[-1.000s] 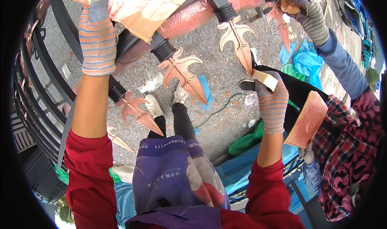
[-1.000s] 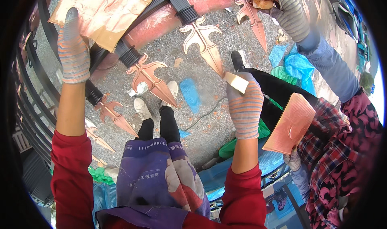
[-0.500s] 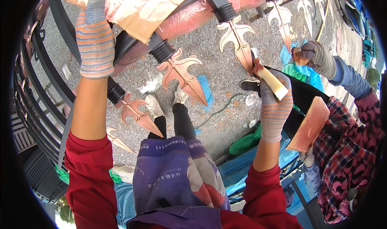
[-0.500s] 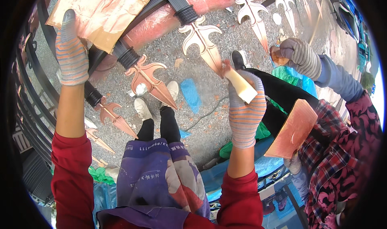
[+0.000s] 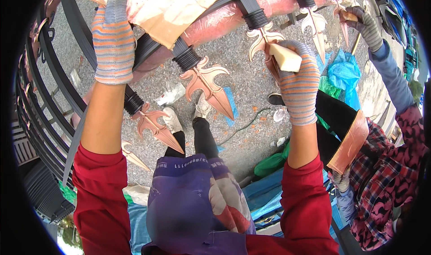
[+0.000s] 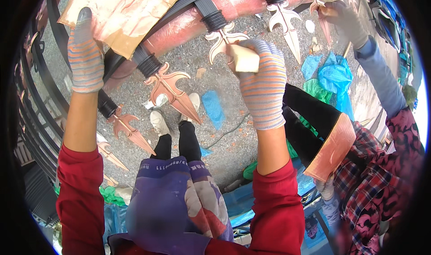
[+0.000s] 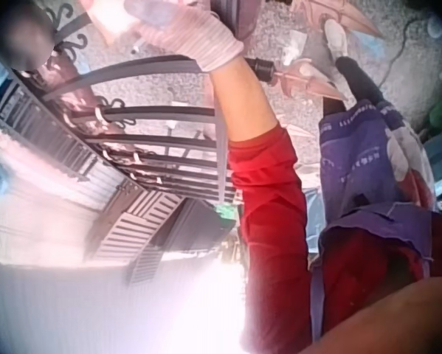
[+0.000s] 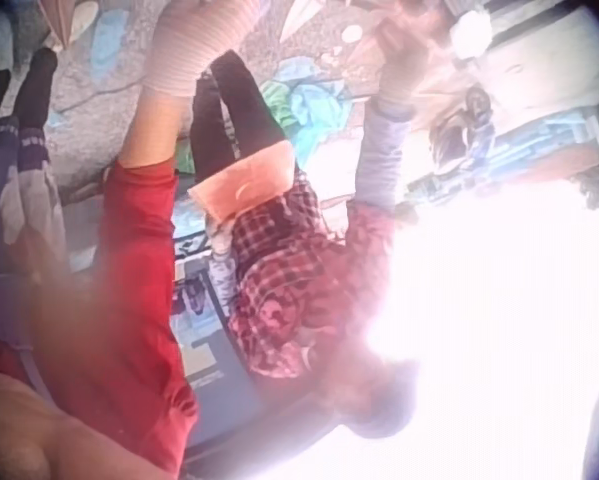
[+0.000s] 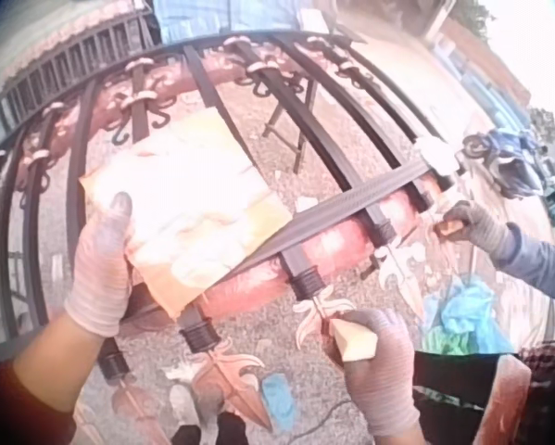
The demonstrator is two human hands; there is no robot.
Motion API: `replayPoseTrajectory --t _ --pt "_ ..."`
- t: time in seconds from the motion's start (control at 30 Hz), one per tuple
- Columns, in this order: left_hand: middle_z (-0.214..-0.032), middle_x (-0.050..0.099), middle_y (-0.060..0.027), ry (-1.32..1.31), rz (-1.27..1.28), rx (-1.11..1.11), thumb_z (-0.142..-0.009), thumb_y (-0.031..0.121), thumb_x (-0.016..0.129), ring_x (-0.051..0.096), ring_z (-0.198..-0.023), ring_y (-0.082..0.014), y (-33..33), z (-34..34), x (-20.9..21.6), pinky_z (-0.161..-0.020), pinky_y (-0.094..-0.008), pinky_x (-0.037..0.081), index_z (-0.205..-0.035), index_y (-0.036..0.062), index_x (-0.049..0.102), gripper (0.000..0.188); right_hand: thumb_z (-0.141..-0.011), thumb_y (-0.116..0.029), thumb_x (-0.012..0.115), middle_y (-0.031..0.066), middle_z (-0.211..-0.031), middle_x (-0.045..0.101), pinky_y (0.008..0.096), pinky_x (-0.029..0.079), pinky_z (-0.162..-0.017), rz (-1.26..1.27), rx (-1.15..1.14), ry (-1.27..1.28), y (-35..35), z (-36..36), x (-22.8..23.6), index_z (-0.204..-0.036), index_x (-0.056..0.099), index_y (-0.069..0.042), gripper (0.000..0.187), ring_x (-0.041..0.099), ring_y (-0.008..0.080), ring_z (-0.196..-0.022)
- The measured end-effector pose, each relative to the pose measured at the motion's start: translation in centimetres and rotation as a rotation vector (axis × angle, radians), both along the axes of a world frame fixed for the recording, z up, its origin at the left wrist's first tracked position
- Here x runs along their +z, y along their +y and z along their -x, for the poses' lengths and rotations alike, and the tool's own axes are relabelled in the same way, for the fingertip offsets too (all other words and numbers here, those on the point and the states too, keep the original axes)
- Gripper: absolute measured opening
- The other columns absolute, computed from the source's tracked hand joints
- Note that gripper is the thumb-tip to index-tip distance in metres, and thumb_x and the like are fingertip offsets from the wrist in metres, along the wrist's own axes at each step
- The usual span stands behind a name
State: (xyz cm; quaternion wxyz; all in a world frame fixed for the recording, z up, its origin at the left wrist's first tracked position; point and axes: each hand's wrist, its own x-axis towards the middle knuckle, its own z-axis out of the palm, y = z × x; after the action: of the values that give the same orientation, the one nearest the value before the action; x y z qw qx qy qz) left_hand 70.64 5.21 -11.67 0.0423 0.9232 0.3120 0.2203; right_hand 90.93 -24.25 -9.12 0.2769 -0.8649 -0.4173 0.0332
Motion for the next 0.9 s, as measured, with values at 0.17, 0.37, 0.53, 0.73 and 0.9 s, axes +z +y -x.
replayPoseTrajectory --t 0.17,0.37,0.53,0.73,0.9 --pt "-0.106 0.064 -0.0181 -0.107 0.019 -0.014 -0.081 -0.004 0.067 0.063 -0.094 -0.0361 0.3 0.2 -0.4 -0.083 -0.0368 0.052 -0.131 0.003 0.054 0.053 -0.083 -0.004 0.068 0.0144 -0.093 0.071 0.0326 0.052 -0.078 -0.218 -0.243 0.315 -0.3 -1.5 0.3 -0.107 0.066 -0.004 0.024 0.068 0.0241 -0.085" --pt "-0.107 0.064 -0.0147 -0.002 0.018 0.001 -0.083 -0.004 0.066 0.063 -0.094 -0.0292 0.4 0.6 0.5 -0.086 -0.0339 0.052 -0.133 0.0052 0.053 0.053 -0.089 -0.008 0.07 0.0064 -0.091 0.069 0.0284 0.051 -0.079 0.026 -0.209 0.135 -1.5 -2.4 -0.6 -0.105 0.065 -0.003 0.018 0.063 0.0152 -0.082" --pt "-0.113 0.064 -0.0147 -0.198 0.251 -0.072 -0.085 -0.002 0.065 0.063 -0.099 -0.0285 -0.3 0.3 1.6 -0.09 -0.0323 0.051 -0.13 0.0013 0.054 0.047 -0.083 -0.001 0.067 0.0117 -0.09 0.069 0.033 0.052 -0.078 -0.248 -0.317 0.327 -1.8 -0.9 -0.2 -0.103 0.067 -0.005 0.02 0.067 0.0259 -0.082" --pt "-0.116 0.064 -0.015 -0.282 0.458 0.093 -0.087 -0.001 0.065 0.063 -0.104 -0.0285 -1.9 -0.6 3.0 -0.091 -0.0325 0.051 -0.131 0.0012 0.053 0.045 -0.084 0.0 0.065 0.0125 -0.1 0.068 0.0327 0.05 -0.085 -0.188 -0.133 0.186 -1.5 -0.7 0.4 -0.104 0.065 -0.002 0.02 0.065 0.0234 -0.092" --pt "-0.113 0.064 -0.0139 -0.105 -0.013 -0.128 -0.087 0.001 0.066 0.064 -0.099 -0.0285 0.0 1.0 1.2 -0.087 -0.0327 0.052 -0.132 0.0042 0.054 0.047 -0.079 0.002 0.067 0.0102 -0.1 0.066 0.0337 0.049 -0.085 -0.164 0.109 0.047 0.5 2.0 1.5 -0.102 0.065 -0.004 0.024 0.064 0.0243 -0.091"
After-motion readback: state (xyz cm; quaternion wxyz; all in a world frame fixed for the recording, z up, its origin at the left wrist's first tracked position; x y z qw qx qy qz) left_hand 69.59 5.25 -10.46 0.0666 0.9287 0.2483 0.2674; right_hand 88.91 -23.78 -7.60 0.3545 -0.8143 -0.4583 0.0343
